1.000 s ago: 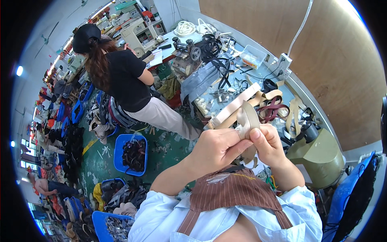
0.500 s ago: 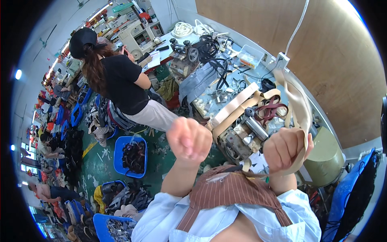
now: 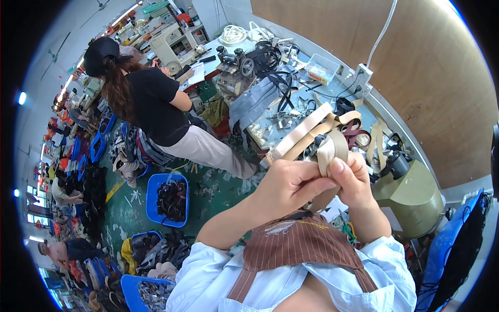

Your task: The person manipulates beige and maroon fabric straps, folding and aligning them by hand. They feed the straps through a small roller machine on the workbench to flatten or smooth them. The person repeatedly inspects the straps and adjusts their position on the machine throughout the process.

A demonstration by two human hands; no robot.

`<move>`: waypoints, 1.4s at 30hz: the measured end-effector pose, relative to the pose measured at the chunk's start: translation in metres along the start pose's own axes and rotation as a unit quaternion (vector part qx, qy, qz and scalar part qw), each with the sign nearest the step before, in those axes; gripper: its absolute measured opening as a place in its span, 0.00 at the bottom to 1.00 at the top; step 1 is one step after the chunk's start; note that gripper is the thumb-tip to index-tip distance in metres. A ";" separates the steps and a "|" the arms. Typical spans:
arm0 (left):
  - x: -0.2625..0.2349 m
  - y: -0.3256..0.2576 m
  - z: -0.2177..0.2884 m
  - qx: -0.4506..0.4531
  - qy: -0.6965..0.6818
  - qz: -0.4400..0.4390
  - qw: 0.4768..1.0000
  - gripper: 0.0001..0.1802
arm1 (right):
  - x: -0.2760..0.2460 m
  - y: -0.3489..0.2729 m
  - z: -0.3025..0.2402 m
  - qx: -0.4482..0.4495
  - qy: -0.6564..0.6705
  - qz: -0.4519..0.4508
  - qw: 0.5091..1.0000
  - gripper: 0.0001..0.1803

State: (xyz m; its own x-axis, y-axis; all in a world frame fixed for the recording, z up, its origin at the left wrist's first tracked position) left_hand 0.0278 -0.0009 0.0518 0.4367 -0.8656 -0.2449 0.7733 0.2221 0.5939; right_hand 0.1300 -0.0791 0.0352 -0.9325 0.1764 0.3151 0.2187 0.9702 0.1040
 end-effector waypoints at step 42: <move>-0.023 0.004 0.017 -0.003 0.077 -0.133 0.988 0.12 | 0.015 0.000 -0.019 -0.041 -0.300 -0.074 0.950 0.19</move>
State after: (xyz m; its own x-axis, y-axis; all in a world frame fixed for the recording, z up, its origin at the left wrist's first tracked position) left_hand 0.0127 0.0121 0.0731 0.2815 -0.8152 -0.5061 0.8731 -0.0011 0.4875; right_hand 0.1211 -0.0799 0.0580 -0.9453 0.1253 -0.3011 0.0708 0.9801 0.1856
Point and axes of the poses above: each hand's wrist, its own y-axis towards the middle knuckle, its own x-axis out of the palm, z = x × y, the point moved 4 cm from there along y, towards the middle knuckle, and after that the axes turned 14 degrees about x, right-handed, at the moved point
